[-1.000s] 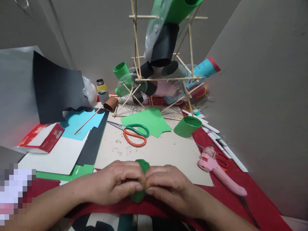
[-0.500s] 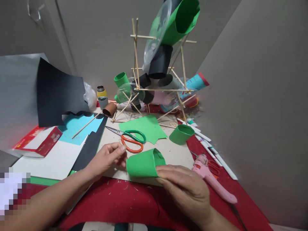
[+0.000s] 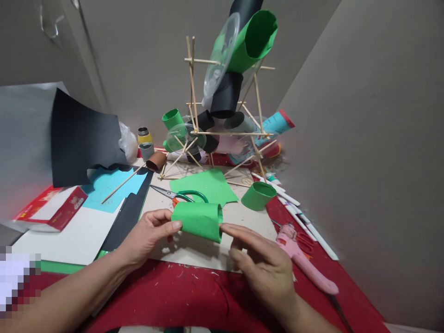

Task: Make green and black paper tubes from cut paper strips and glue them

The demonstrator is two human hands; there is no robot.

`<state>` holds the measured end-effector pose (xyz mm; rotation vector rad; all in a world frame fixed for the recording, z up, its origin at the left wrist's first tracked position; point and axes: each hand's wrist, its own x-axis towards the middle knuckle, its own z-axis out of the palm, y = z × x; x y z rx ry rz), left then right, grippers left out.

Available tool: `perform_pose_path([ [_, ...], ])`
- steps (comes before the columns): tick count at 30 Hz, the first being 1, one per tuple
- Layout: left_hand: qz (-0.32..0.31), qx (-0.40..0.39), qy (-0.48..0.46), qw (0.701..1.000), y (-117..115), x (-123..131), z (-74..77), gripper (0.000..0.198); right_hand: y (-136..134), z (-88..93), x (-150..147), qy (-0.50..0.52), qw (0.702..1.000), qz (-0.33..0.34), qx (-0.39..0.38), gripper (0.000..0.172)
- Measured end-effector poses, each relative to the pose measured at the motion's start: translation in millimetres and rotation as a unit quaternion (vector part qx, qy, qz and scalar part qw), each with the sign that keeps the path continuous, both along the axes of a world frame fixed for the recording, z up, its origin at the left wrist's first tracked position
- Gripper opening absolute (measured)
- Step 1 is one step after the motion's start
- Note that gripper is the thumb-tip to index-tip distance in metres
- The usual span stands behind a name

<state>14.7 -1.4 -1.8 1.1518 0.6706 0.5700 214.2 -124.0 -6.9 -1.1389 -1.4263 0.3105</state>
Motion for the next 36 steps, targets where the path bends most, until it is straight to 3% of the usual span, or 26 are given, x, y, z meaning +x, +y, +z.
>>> perform_pose_path([
  [6, 0.008, 0.172, 0.073, 0.982, -10, 1, 5.5, 0.019, 4, -0.4, -2, 0.094, 0.988, -0.057, -0.110, 0.009],
  [11, 0.001, 0.242, 0.104, 0.965, -18, 2, 11.3, 0.018, 5, 0.5, -5, 0.107, 0.978, -0.033, -0.174, 0.028],
  [17, -0.038, 0.152, 0.077, 0.985, -18, 1, 9.1, 0.023, 6, -4.0, -9, 0.180, 0.953, 0.040, -0.242, 0.031],
  [21, -0.006, 0.089, 0.089, 0.992, -14, 1, 3.1, 0.030, 10, -5.1, -7, 0.235, 0.933, 0.028, -0.271, 0.038],
  [23, 0.009, 0.086, 0.086, 0.993, -12, 1, 1.7, 0.032, 12, -5.2, -6, 0.222, 0.940, 0.000, -0.260, 0.039],
  [28, 0.001, 0.071, 0.087, 0.994, -13, 2, 2.2, 0.035, 14, -6.9, -6, 0.131, 0.972, -0.017, -0.194, 0.022],
  [33, -0.031, 0.013, 0.069, 0.997, -16, 4, 1.5, 0.033, 13, -5.9, -5, 0.058, 0.982, 0.035, -0.178, 0.027],
  [36, -0.066, -0.048, 0.023, 0.996, -16, 5, 0.8, 0.035, 13, -2.9, -5, 0.082, 0.970, 0.099, -0.209, 0.033],
])
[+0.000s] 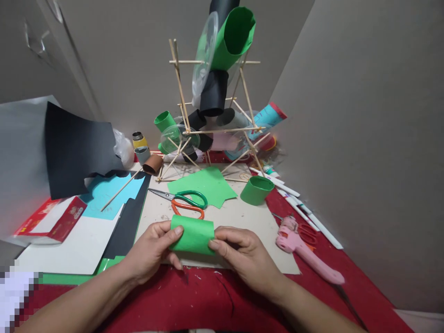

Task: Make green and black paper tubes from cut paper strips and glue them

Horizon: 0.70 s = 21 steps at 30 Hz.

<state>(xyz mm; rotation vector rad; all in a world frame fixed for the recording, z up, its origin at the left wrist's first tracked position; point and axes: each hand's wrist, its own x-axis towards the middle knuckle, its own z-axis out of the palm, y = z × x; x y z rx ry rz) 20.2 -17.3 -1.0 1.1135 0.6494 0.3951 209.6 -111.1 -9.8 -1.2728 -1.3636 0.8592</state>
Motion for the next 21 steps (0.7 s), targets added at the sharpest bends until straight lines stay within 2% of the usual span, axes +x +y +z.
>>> perform_pose_path([
  [3, -0.004, -0.027, -0.016, 0.999, -0.1, 0.8, 0.7, 0.037, 1.7, 0.2, 0.3, 0.075, 0.994, 0.048, -0.060, 0.038],
  [5, 0.011, -0.005, -0.017, 1.000, -0.1, 0.6, 1.4, 0.037, 3.4, -2.3, 0.8, 0.103, 0.990, 0.035, -0.086, 0.035],
  [9, 0.057, 0.090, -0.014, 0.994, -1.1, 0.5, 3.0, 0.032, 5.4, -7.3, 1.7, 0.076, 0.995, -0.045, -0.052, 0.025],
  [11, 0.070, 0.126, 0.001, 0.990, -2.9, 0.8, 4.5, 0.031, 4.8, -6.7, 1.5, 0.041, 0.998, -0.052, -0.018, 0.021],
  [15, 0.081, 0.162, 0.033, 0.983, -8.1, -0.2, 6.9, 0.032, 2.6, -1.8, -0.1, 0.041, 0.999, -0.022, -0.009, 0.030],
  [21, 0.108, 0.149, 0.013, 0.983, -5.9, -5.2, 0.8, 0.026, 6.7, -3.3, 2.4, 0.188, 0.978, 0.030, -0.081, 0.032],
])
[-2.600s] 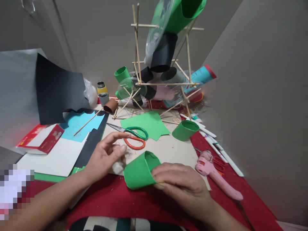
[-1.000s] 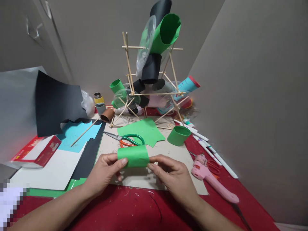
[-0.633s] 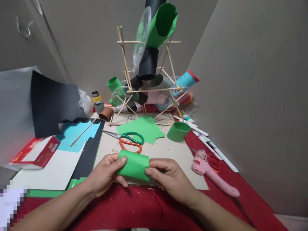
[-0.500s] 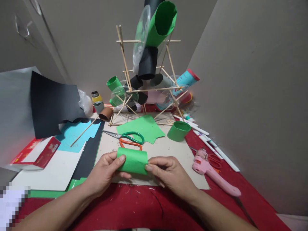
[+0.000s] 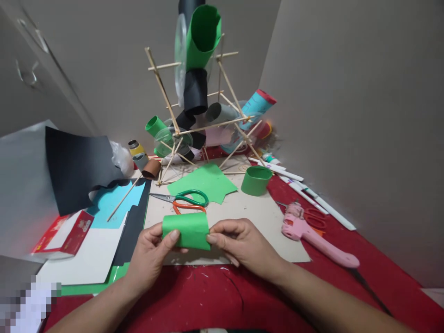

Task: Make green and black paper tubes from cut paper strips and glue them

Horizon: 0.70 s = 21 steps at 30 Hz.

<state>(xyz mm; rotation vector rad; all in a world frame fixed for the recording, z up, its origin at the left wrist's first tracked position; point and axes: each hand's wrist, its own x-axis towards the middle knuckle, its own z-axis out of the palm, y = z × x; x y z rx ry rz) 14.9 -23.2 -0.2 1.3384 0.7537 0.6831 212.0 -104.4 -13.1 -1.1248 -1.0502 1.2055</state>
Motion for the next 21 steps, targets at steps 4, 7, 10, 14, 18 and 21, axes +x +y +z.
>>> perform_pose_path([
  [4, 0.045, -0.047, -0.050, 0.997, 8, 2, 4.4, 0.026, 2, 2.6, 4, -0.007, 0.997, -0.073, 0.040, 0.033],
  [7, 0.050, -0.090, -0.073, 0.992, 12, 3, 10.7, 0.026, 0, 7.4, 5, -0.069, 0.977, -0.133, 0.149, 0.020],
  [10, 0.049, -0.124, -0.079, 0.988, 14, 4, 13.1, 0.025, -1, 9.4, 4, -0.117, 0.950, -0.165, 0.240, 0.016],
  [14, 0.036, -0.123, -0.076, 0.989, 12, 4, 10.2, 0.024, 2, 6.3, 5, -0.161, 0.951, -0.181, 0.192, 0.027],
  [18, -0.011, -0.093, -0.059, 0.994, 9, 7, 4.3, 0.027, 7, 0.6, 5, -0.180, 0.968, -0.117, 0.133, 0.025],
  [21, -0.031, -0.074, -0.053, 0.995, 9, 7, -1.1, 0.025, 9, -3.5, 5, -0.180, 0.975, -0.047, 0.118, 0.017],
])
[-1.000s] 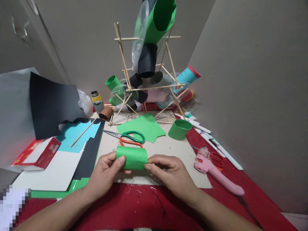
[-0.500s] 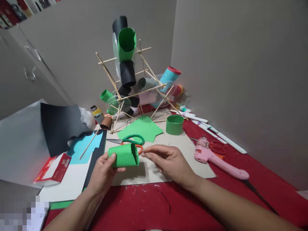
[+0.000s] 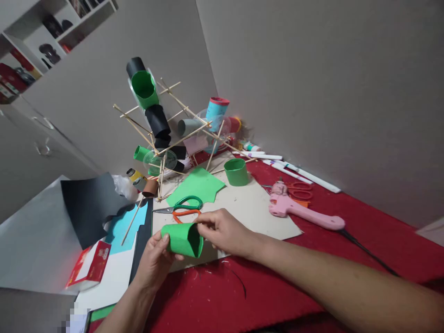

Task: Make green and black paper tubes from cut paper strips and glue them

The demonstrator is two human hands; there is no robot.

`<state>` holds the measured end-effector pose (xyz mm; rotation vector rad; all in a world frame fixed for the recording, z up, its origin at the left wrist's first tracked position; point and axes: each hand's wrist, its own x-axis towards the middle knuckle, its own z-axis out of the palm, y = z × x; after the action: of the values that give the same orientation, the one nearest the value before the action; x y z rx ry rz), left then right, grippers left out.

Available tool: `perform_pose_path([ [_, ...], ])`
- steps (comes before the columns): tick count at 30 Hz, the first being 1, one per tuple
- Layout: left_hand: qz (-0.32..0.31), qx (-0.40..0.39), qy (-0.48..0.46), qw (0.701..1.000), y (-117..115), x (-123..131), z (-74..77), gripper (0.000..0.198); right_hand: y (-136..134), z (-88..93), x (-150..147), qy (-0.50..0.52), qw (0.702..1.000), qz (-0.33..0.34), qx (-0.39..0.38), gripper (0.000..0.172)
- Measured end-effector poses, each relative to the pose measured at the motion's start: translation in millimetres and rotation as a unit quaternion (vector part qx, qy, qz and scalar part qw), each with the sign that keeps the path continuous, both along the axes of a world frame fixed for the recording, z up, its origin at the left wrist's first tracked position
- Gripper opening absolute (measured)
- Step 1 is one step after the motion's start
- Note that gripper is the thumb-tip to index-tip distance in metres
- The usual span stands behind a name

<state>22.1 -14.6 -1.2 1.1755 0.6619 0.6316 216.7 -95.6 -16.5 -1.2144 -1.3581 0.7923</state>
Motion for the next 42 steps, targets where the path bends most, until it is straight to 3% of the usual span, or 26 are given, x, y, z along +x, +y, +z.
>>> perform_pose_path([
  [5, -0.002, -0.008, -0.003, 1.000, 2, -2, -4.6, 0.025, 1, -2.5, 1, 0.003, 0.999, 0.035, -0.025, 0.027],
  [9, 0.018, 0.007, -0.007, 1.000, 3, -2, -2.8, 0.025, 2, 1.2, 3, 0.077, 0.991, 0.068, -0.087, 0.023],
  [12, 0.044, 0.027, -0.006, 0.999, 5, -1, -1.8, 0.025, 2, 4.5, 2, 0.138, 0.975, 0.108, -0.134, 0.035],
  [16, 0.042, 0.045, 0.001, 0.998, 4, -1, -3.4, 0.024, 2, 5.5, -2, 0.168, 0.955, 0.162, -0.181, 0.020],
  [24, 0.040, 0.049, 0.004, 0.998, 0, -1, -4.6, 0.026, 4, 3.6, -4, 0.178, 0.958, 0.116, -0.194, 0.023],
  [29, 0.099, 0.115, 0.022, 0.988, 5, -2, -8.2, 0.025, -3, 8.1, -1, 0.207, 0.974, -0.035, -0.087, 0.034],
  [31, 0.093, 0.144, 0.037, 0.985, 5, -2, -10.5, 0.026, -6, 7.8, -3, 0.199, 0.976, -0.020, -0.083, 0.035],
  [36, 0.055, 0.190, 0.070, 0.978, 1, -4, -12.1, 0.024, -5, 1.6, -9, 0.175, 0.972, 0.094, -0.129, 0.030],
  [39, 0.055, 0.197, 0.058, 0.977, 0, -5, -9.5, 0.023, -2, -0.1, -7, 0.190, 0.970, 0.094, -0.122, 0.039],
  [42, 0.120, 0.232, 0.012, 0.965, 2, -6, -5.6, 0.024, -1, 1.2, -1, 0.232, 0.964, 0.062, -0.111, 0.041],
])
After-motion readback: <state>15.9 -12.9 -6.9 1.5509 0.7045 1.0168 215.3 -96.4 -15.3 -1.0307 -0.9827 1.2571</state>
